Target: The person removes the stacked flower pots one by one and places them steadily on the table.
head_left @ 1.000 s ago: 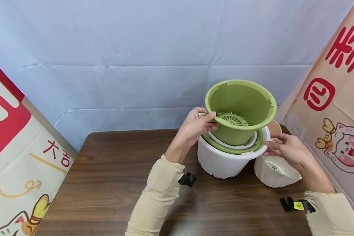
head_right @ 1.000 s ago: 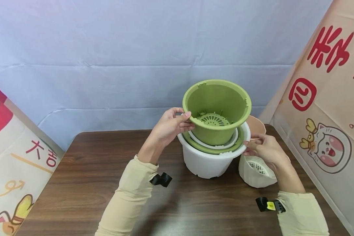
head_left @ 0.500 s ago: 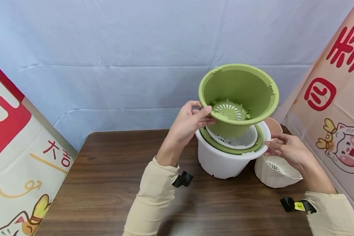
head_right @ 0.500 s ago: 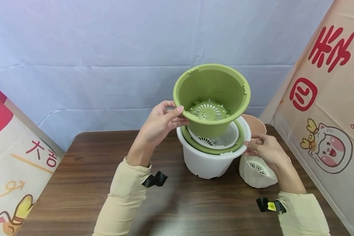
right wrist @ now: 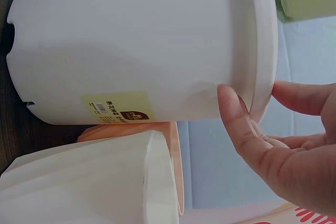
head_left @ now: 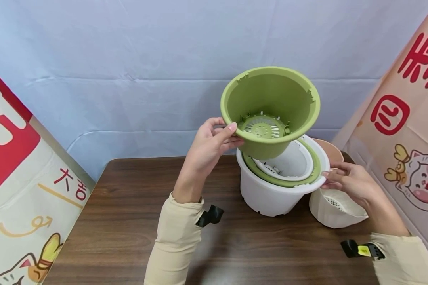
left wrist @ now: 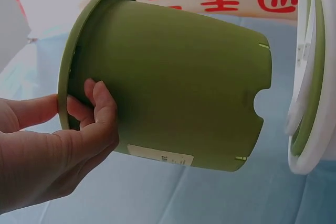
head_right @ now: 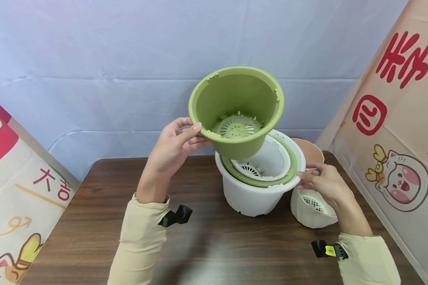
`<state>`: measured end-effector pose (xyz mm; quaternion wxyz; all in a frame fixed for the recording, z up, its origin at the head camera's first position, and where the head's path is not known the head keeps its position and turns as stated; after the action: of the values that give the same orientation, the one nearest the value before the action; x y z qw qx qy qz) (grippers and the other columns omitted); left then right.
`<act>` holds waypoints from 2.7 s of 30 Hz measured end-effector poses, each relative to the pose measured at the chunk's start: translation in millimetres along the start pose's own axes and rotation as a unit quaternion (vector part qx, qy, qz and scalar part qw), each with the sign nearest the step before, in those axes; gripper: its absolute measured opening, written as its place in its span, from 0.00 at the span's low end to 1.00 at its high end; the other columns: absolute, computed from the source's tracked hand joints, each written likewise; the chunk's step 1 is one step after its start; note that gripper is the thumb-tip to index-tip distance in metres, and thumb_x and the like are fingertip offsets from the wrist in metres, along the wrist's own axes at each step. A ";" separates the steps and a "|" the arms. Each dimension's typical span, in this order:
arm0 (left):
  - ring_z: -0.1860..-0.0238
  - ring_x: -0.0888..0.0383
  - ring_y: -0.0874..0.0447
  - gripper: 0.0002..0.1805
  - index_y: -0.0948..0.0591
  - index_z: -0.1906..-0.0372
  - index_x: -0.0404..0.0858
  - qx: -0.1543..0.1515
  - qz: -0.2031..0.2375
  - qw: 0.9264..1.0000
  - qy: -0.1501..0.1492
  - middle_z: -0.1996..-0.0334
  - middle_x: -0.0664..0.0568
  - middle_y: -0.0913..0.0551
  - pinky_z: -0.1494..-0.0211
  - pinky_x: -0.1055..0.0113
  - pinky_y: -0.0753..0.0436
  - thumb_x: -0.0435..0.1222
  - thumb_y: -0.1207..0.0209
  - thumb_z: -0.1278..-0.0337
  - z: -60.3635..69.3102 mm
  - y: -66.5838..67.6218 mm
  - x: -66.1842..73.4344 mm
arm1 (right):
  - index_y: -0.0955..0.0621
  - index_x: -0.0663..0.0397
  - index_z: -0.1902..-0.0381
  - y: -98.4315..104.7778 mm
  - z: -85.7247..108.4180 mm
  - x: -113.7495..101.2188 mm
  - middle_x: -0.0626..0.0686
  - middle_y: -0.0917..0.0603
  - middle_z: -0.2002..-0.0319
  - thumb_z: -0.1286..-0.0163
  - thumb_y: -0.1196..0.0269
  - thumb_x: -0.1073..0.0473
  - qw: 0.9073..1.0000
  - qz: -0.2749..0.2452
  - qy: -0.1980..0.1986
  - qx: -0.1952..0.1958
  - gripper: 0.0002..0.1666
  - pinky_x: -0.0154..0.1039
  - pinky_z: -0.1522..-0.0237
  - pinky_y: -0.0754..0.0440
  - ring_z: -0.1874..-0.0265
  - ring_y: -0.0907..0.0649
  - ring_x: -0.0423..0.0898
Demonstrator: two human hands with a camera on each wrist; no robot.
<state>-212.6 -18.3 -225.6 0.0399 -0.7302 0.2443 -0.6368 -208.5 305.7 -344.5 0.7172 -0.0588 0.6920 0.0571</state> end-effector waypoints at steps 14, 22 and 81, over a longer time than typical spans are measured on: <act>0.71 0.56 0.20 0.08 0.36 0.56 0.29 0.046 0.007 0.999 -0.019 0.72 0.45 0.22 0.53 0.57 0.21 0.24 0.53 0.38 9.0 34.6 13.0 | 0.34 0.71 0.58 0.6 -0.7 -0.1 0.54 0.21 0.70 0.36 0.45 0.73 1.000 -0.002 -0.001 0.000 0.10 0.40 0.68 0.18 0.73 0.17 0.47; 0.72 0.57 0.20 0.06 0.37 0.58 0.32 0.078 0.015 0.997 -0.003 0.72 0.46 0.23 0.55 0.62 0.20 0.25 0.53 0.37 10.5 53.4 13.3 | 0.37 0.75 0.55 1.1 -0.6 0.8 0.53 0.21 0.69 0.35 0.46 0.73 1.000 0.001 -0.006 0.000 0.15 0.40 0.68 0.18 0.73 0.17 0.47; 0.74 0.58 0.23 0.07 0.39 0.67 0.34 0.186 0.014 0.974 0.132 0.74 0.48 0.26 0.61 0.68 0.20 0.26 0.54 0.36 -6.3 156.6 -111.9 | 0.41 0.80 0.52 2.0 -0.8 2.6 0.53 0.20 0.70 0.35 0.45 0.73 1.000 0.005 -0.008 0.006 0.20 0.40 0.68 0.18 0.74 0.17 0.47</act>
<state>-274.3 -108.5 -384.1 0.1516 -0.6161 0.1348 -0.7610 -209.6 307.6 -347.1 0.7228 -0.0504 0.6868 0.0576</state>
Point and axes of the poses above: each hand's wrist, its own z-axis away from the middle knuckle, its own y-axis out of the back of the hand, x = y × z, the point moved 5 cm from there along -z, towards the middle knuckle
